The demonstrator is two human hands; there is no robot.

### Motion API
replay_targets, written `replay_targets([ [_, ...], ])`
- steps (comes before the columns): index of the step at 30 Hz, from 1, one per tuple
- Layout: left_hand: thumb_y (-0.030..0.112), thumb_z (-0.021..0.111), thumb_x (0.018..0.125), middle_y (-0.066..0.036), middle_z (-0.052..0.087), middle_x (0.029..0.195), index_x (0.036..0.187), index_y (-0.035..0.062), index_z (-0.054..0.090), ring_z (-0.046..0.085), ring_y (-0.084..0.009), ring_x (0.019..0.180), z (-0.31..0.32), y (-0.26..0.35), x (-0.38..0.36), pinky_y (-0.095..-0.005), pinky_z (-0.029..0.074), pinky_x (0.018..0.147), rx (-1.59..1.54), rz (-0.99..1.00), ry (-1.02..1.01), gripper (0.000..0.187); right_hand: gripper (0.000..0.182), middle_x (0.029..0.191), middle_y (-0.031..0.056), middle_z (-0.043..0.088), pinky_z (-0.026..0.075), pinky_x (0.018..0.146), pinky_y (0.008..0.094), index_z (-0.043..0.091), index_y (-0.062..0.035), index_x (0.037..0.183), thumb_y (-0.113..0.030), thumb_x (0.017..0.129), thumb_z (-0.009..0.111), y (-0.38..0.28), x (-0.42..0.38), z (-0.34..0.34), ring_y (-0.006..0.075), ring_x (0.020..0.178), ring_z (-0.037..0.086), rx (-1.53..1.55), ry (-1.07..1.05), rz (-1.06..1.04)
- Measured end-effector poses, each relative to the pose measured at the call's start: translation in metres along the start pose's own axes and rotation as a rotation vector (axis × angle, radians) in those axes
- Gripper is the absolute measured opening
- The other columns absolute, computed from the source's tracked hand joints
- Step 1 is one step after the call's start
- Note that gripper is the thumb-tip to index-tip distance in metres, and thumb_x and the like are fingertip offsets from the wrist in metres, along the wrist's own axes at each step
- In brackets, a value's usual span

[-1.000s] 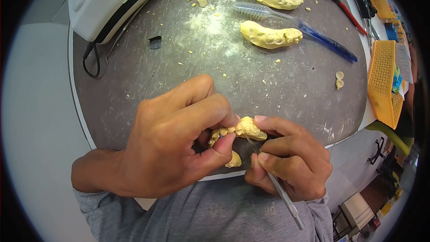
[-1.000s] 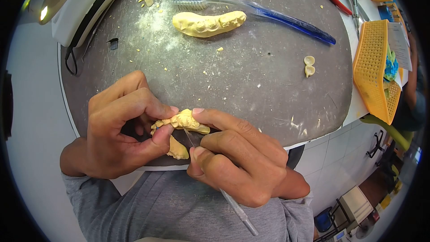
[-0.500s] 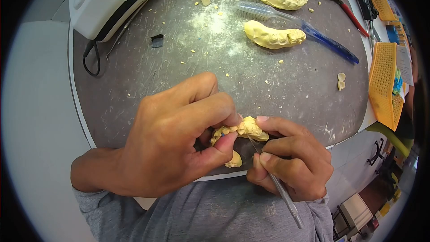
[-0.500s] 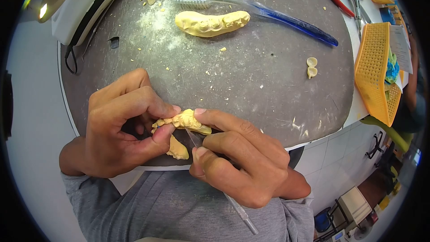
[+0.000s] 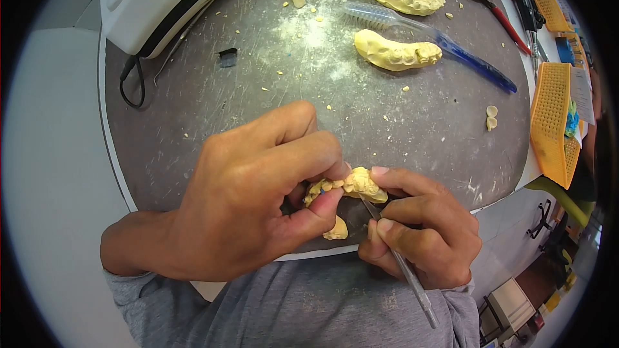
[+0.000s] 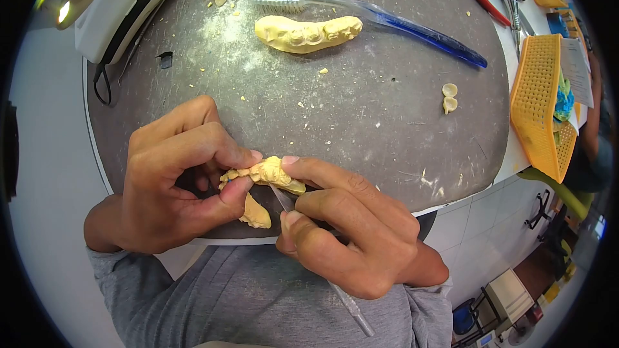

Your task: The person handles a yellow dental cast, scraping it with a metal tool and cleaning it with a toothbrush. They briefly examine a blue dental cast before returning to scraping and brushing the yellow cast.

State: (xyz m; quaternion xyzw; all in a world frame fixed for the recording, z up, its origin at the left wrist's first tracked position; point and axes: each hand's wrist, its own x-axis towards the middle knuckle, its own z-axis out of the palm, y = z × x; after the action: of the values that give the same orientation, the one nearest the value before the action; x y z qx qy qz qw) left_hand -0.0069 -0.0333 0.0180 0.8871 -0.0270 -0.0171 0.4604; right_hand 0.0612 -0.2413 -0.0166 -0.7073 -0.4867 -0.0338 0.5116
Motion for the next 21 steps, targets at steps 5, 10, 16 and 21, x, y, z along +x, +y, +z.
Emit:
replay_targets([
  [5,-0.001,0.079,0.073,-0.002,0.054,0.079,0.090,0.0010,0.074,0.049,-0.0034,0.057,-0.001,0.000,0.001,-0.0196,0.038,0.048,-0.012,0.009,-0.002,0.018,0.027,0.071,0.0112,0.063,0.065,0.067,0.0374,0.060,-0.0007,0.079,-0.004,0.070,0.085,-0.004,0.002,-0.011,0.0365,0.088,0.075,0.007,-0.092,0.037],
  [10,-0.001,0.079,0.073,-0.002,0.054,0.079,0.090,0.0008,0.074,0.049,-0.0036,0.057,-0.001,-0.001,0.001,-0.0196,0.039,0.048,-0.010,0.012,-0.005,0.018,0.023,0.070,0.0117,0.061,0.065,0.063,0.0335,0.060,0.0015,0.071,-0.003,0.064,0.081,0.001,0.004,-0.009,0.0349,0.085,0.076,-0.007,-0.097,-0.025],
  [16,0.000,0.079,0.074,-0.002,0.055,0.078,0.090,0.0008,0.075,0.050,-0.0036,0.057,-0.002,-0.001,0.002,-0.0196,0.039,0.048,-0.009,0.020,-0.007,0.017,0.021,0.071,0.0110,0.060,0.065,0.064,0.0328,0.059,0.0015,0.071,-0.002,0.064,0.079,0.003,0.006,-0.011,0.0341,0.084,0.076,-0.009,-0.118,-0.040],
  [21,-0.001,0.079,0.073,-0.002,0.055,0.078,0.090,0.0011,0.075,0.050,-0.0037,0.057,-0.002,-0.001,0.004,-0.0197,0.040,0.048,-0.004,0.025,-0.008,0.017,0.019,0.071,0.0102,0.059,0.063,0.061,0.0311,0.058,0.0000,0.071,-0.001,0.063,0.076,0.005,0.008,-0.013,0.0323,0.083,0.076,-0.031,-0.128,-0.078],
])
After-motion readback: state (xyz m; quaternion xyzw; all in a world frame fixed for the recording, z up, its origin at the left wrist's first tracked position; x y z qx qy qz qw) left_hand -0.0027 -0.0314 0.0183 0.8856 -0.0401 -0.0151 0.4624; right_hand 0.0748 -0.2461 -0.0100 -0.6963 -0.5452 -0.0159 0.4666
